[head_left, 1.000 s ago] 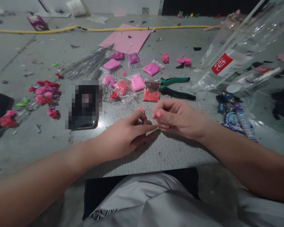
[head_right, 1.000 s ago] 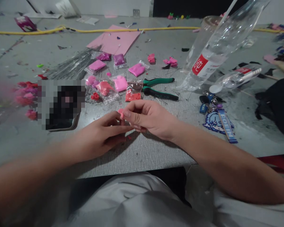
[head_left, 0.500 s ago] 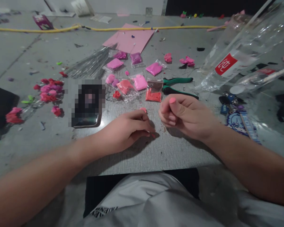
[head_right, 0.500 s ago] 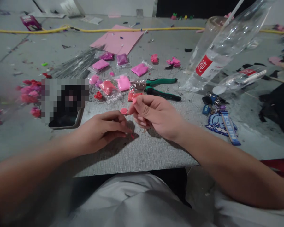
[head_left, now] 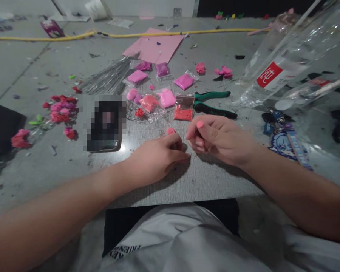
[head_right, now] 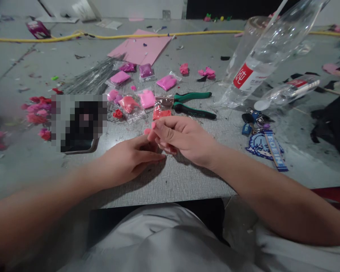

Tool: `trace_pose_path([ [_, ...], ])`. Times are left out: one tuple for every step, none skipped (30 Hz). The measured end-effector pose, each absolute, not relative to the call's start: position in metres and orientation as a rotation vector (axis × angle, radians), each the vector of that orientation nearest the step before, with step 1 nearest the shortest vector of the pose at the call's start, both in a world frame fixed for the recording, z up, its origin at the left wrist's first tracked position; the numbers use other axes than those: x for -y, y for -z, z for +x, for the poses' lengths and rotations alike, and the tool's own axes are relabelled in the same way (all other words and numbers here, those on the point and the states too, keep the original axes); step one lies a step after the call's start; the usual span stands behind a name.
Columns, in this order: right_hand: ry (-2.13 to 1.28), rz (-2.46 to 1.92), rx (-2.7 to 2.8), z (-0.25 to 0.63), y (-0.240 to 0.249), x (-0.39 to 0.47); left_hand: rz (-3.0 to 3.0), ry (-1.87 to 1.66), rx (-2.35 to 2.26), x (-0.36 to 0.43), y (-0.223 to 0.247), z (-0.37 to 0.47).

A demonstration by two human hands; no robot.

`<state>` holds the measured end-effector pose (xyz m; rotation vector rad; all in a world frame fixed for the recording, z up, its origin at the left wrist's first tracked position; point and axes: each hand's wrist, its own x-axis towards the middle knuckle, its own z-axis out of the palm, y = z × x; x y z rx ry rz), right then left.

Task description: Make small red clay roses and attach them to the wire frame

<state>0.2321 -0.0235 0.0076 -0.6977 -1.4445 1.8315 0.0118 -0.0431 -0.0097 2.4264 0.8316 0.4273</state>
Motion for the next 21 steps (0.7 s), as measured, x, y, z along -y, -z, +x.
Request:
trace_pose_path([
  [-1.836,-0.706,1.436,0.232,-0.008,0.023,2.445,-0.417,-0.828,0.042,0.010,0.012],
  [-1.839,-0.713,1.428,0.232,-0.008,0.023,2.473,-0.395,-0.831,0.042,0.009,0.011],
  [-1.845,-0.717,1.423,0.232,-0.009,0.023,2.491,-0.371,-0.834,0.041,0.009,0.011],
  [-1.847,-0.711,1.413,0.232,-0.010,0.022,2.479,-0.364,-0.835,0.040,0.008,0.011],
  [-1.851,-0.706,1.397,0.232,-0.012,0.021,2.463,-0.362,-0.830,0.040,0.008,0.010],
  [-1.854,-0.705,1.380,0.232,-0.013,0.020,2.449,-0.358,-0.823,0.039,0.007,0.010],
  [-1.853,-0.708,1.366,0.233,-0.015,0.019,2.432,-0.358,-0.811,0.038,0.007,0.009],
  [-1.846,-0.717,1.357,0.233,-0.016,0.018,2.410,-0.373,-0.789,0.038,0.006,0.009],
  [-1.839,-0.731,1.356,0.233,-0.017,0.017,2.381,-0.402,-0.764,0.037,0.004,0.008],
  [-1.828,-0.747,1.363,0.234,-0.017,0.017,2.348,-0.455,-0.740,0.037,0.003,0.007],
  [-1.811,-0.760,1.379,0.235,-0.017,0.017,2.313,-0.519,-0.721,0.036,0.000,0.006],
  [-1.785,-0.762,1.402,0.236,-0.016,0.018,2.287,-0.593,-0.704,0.035,-0.002,0.005],
  [-1.742,-0.765,1.431,0.236,-0.015,0.019,2.273,-0.667,-0.684,0.035,-0.005,0.004],
  [-1.689,-0.758,1.472,0.237,-0.014,0.022,2.270,-0.731,-0.666,0.034,-0.008,0.002],
  [-1.616,-0.739,1.528,0.237,-0.012,0.025,2.270,-0.781,-0.648,0.034,-0.010,0.000],
  [-1.511,-0.745,1.580,0.238,-0.010,0.029,2.273,-0.820,-0.629,0.034,-0.012,-0.001],
  [-1.431,-0.698,1.651,0.238,-0.009,0.033,2.274,-0.841,-0.617,0.033,-0.013,-0.003],
  [-1.374,-0.634,1.706,0.238,-0.008,0.037,2.276,-0.853,-0.621,0.033,-0.014,-0.003],
  [-1.340,-0.627,1.719,0.237,-0.007,0.040,2.283,-0.860,-0.641,0.033,-0.013,-0.004],
  [-1.317,-0.653,1.709,0.237,-0.007,0.042,2.297,-0.866,-0.669,0.032,-0.012,-0.004],
  [-1.292,-0.688,1.682,0.236,-0.008,0.043,2.320,-0.864,-0.698,0.032,-0.010,-0.003],
])
